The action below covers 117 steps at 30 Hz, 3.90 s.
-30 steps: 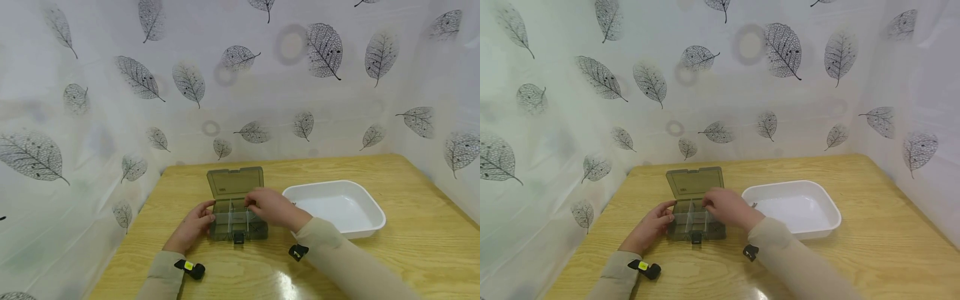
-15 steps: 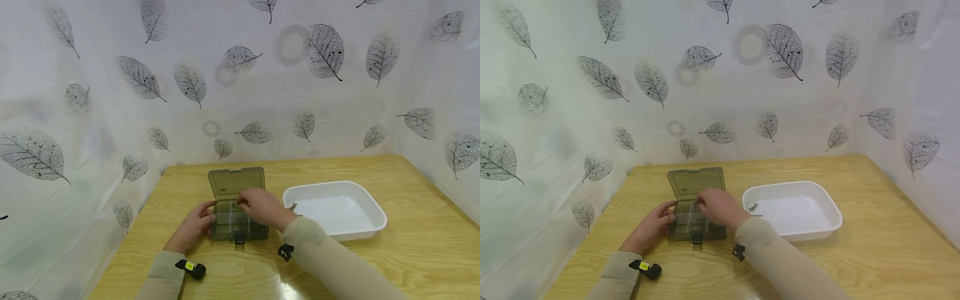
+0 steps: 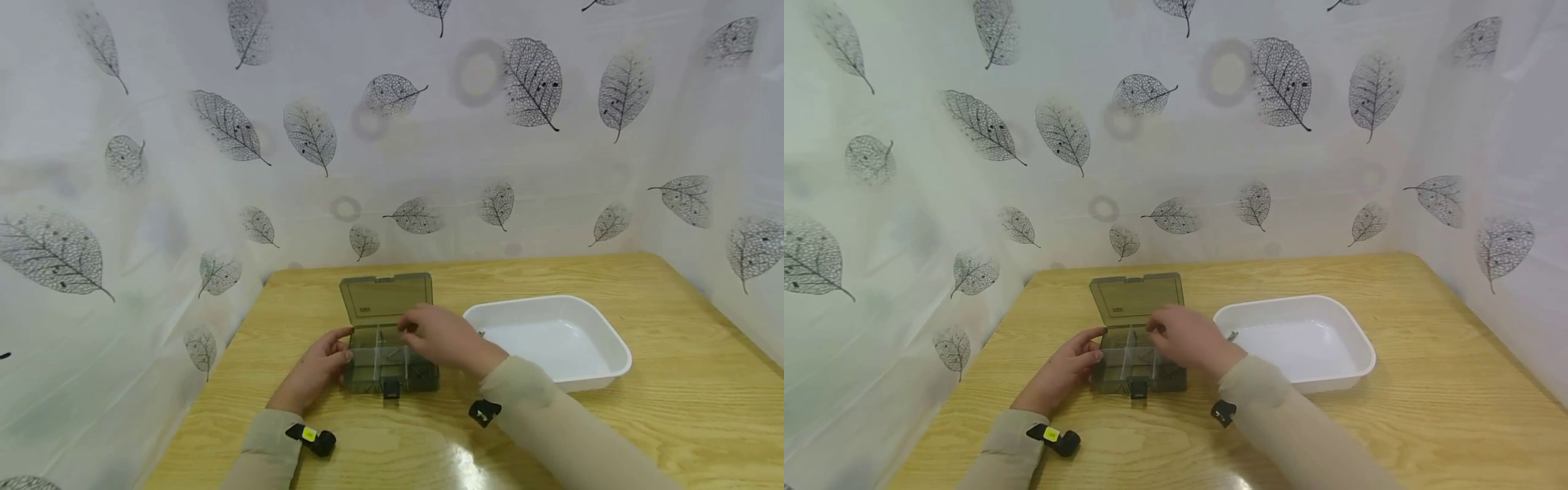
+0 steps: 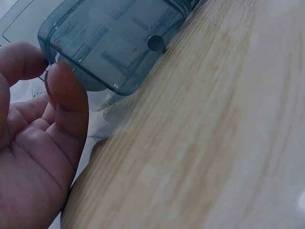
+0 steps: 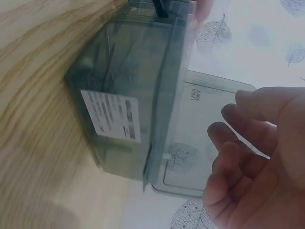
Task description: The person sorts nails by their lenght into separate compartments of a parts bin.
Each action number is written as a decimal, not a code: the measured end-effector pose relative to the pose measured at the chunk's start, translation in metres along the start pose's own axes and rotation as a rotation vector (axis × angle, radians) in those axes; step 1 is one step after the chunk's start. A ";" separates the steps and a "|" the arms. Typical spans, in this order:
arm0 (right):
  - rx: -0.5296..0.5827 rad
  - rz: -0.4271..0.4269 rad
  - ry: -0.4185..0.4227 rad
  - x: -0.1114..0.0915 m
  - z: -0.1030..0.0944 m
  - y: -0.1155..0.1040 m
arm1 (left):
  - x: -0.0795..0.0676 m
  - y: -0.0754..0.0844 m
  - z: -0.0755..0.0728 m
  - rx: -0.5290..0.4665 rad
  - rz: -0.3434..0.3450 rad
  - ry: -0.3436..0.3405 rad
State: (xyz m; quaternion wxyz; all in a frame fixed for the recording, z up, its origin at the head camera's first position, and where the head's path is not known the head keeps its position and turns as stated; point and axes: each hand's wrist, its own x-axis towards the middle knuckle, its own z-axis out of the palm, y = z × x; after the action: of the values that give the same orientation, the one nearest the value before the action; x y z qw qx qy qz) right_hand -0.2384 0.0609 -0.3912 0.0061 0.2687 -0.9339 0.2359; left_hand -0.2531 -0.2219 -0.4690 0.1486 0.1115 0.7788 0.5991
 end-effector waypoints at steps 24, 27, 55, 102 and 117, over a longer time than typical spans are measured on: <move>-0.015 0.039 0.042 -0.048 -0.032 0.065 | 0.001 -0.001 0.004 0.015 0.010 -0.005; -0.026 0.054 0.040 -0.054 -0.036 0.078 | 0.002 -0.002 0.004 0.016 0.010 -0.005; -0.002 0.010 -0.127 -0.070 -0.008 0.123 | 0.001 -0.002 -0.001 -0.005 -0.008 -0.004; 0.008 -0.065 0.036 -0.053 -0.038 0.056 | 0.000 -0.001 -0.001 -0.012 0.000 -0.009; 0.016 -0.145 -0.005 -0.022 -0.013 0.013 | 0.003 -0.004 -0.001 0.003 -0.002 0.013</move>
State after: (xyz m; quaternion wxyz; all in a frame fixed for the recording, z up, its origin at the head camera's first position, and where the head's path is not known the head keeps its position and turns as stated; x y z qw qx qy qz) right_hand -0.2275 0.0875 -0.3881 0.0189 0.3361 -0.9101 0.2417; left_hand -0.2562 -0.2230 -0.4728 0.1437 0.1070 0.7809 0.5984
